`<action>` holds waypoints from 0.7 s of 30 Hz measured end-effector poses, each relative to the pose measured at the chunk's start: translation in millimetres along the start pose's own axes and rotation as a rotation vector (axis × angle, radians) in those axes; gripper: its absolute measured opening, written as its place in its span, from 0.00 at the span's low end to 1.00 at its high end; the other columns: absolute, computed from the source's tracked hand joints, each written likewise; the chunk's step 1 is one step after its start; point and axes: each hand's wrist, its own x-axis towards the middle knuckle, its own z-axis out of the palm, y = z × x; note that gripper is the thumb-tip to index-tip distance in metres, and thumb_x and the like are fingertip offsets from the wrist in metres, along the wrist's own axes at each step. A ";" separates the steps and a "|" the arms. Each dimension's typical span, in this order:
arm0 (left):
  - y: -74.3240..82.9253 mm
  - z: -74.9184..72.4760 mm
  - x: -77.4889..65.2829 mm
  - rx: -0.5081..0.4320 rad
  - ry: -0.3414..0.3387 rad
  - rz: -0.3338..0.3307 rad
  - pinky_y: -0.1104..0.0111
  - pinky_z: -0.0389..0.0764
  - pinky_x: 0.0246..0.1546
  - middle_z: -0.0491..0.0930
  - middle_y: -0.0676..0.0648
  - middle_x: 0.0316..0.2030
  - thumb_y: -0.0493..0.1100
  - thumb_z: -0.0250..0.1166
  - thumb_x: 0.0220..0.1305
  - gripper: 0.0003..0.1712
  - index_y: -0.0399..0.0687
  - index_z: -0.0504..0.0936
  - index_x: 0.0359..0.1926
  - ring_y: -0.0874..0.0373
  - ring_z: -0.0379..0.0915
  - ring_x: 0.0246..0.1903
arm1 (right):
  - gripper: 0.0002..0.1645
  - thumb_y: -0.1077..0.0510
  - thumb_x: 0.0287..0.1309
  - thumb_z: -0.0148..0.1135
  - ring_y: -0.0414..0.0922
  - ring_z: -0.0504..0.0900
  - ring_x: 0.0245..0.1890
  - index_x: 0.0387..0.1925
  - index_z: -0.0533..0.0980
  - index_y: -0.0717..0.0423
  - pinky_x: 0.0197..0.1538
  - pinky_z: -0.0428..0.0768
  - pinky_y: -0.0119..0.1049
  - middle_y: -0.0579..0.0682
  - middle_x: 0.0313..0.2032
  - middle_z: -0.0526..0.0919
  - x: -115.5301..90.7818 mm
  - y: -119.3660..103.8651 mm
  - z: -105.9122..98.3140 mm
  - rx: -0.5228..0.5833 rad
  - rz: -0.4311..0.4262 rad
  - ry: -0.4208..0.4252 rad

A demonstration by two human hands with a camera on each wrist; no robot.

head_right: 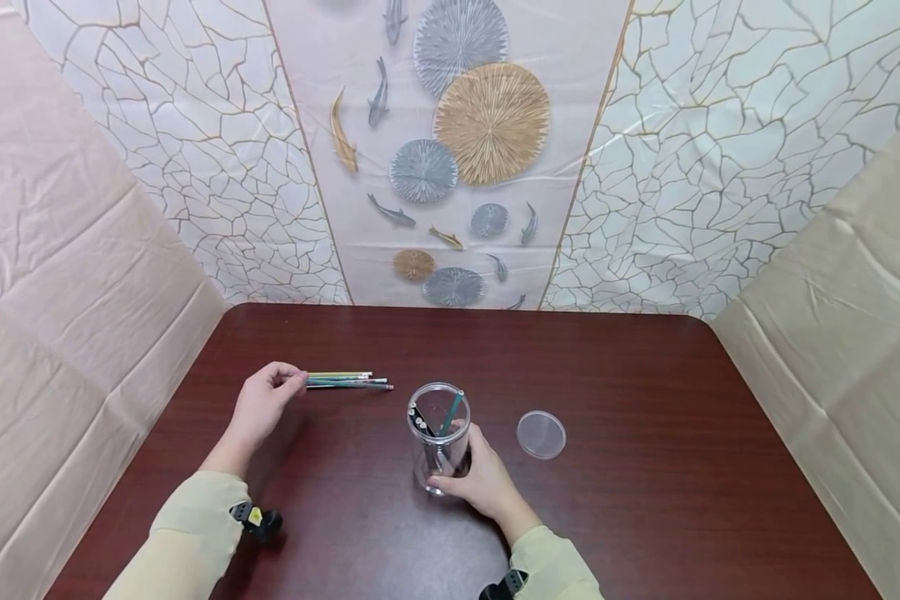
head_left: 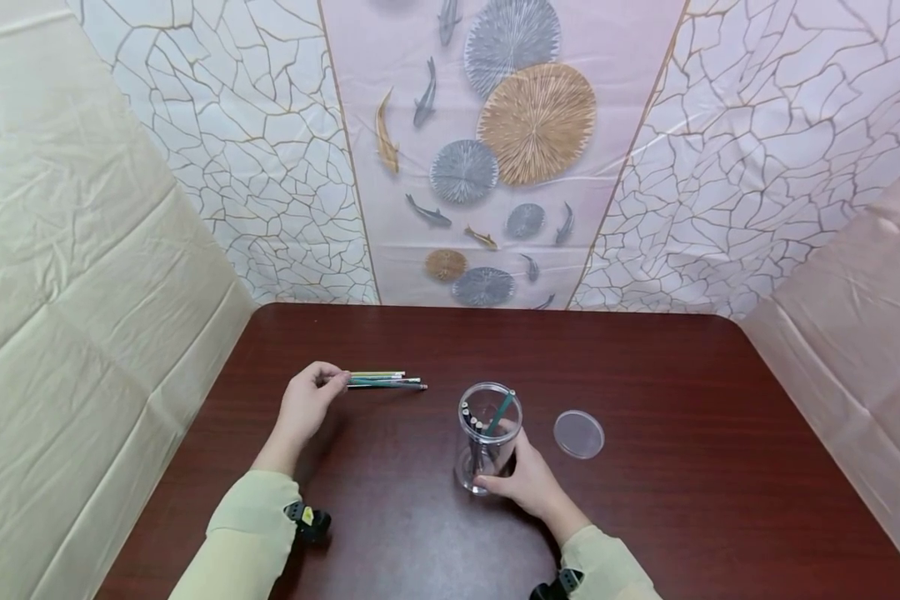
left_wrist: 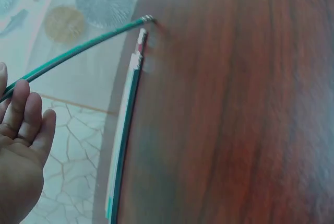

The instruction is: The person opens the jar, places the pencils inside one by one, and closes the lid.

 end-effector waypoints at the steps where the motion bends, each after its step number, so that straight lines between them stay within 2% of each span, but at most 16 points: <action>1: 2.5 0.6 0.5 -0.018 0.017 -0.004 0.71 0.71 0.31 0.81 0.48 0.26 0.46 0.65 0.61 0.12 0.42 0.79 0.36 0.60 0.76 0.29 | 0.51 0.54 0.31 0.80 0.44 0.77 0.49 0.60 0.63 0.49 0.54 0.71 0.45 0.46 0.46 0.80 0.0 -0.1 0.1 0.001 0.002 -0.004; 5: 13.4 0.8 1.0 -0.077 0.071 0.005 0.71 0.70 0.30 0.79 0.50 0.24 0.46 0.66 0.59 0.12 0.41 0.79 0.35 0.62 0.72 0.28 | 0.50 0.53 0.32 0.80 0.45 0.76 0.49 0.59 0.64 0.48 0.55 0.69 0.45 0.47 0.47 0.80 0.2 0.3 0.4 0.009 0.012 -0.010; 10: 28.4 -2.3 -0.8 -0.158 0.101 0.029 0.73 0.70 0.30 0.77 0.51 0.26 0.44 0.66 0.59 0.11 0.41 0.81 0.37 0.62 0.71 0.30 | 0.51 0.54 0.31 0.80 0.45 0.76 0.50 0.60 0.64 0.49 0.56 0.68 0.47 0.47 0.47 0.80 0.2 0.0 -0.2 0.020 0.024 -0.011; 17: 49.0 -5.6 -3.4 -0.375 0.145 0.086 0.74 0.72 0.31 0.78 0.55 0.25 0.37 0.64 0.61 0.06 0.38 0.80 0.38 0.61 0.72 0.28 | 0.48 0.62 0.32 0.78 0.48 0.76 0.49 0.59 0.63 0.61 0.55 0.69 0.45 0.53 0.46 0.80 -5.0 -44.0 -9.5 -0.002 0.051 -0.022; 21: 64.1 -7.2 -5.8 -0.470 0.186 0.138 0.73 0.72 0.32 0.80 0.54 0.23 0.35 0.62 0.62 0.02 0.46 0.81 0.34 0.61 0.73 0.27 | 0.49 0.62 0.31 0.79 0.47 0.76 0.49 0.59 0.63 0.56 0.55 0.69 0.45 0.51 0.46 0.80 -1.7 -23.7 -4.0 -0.003 0.049 -0.019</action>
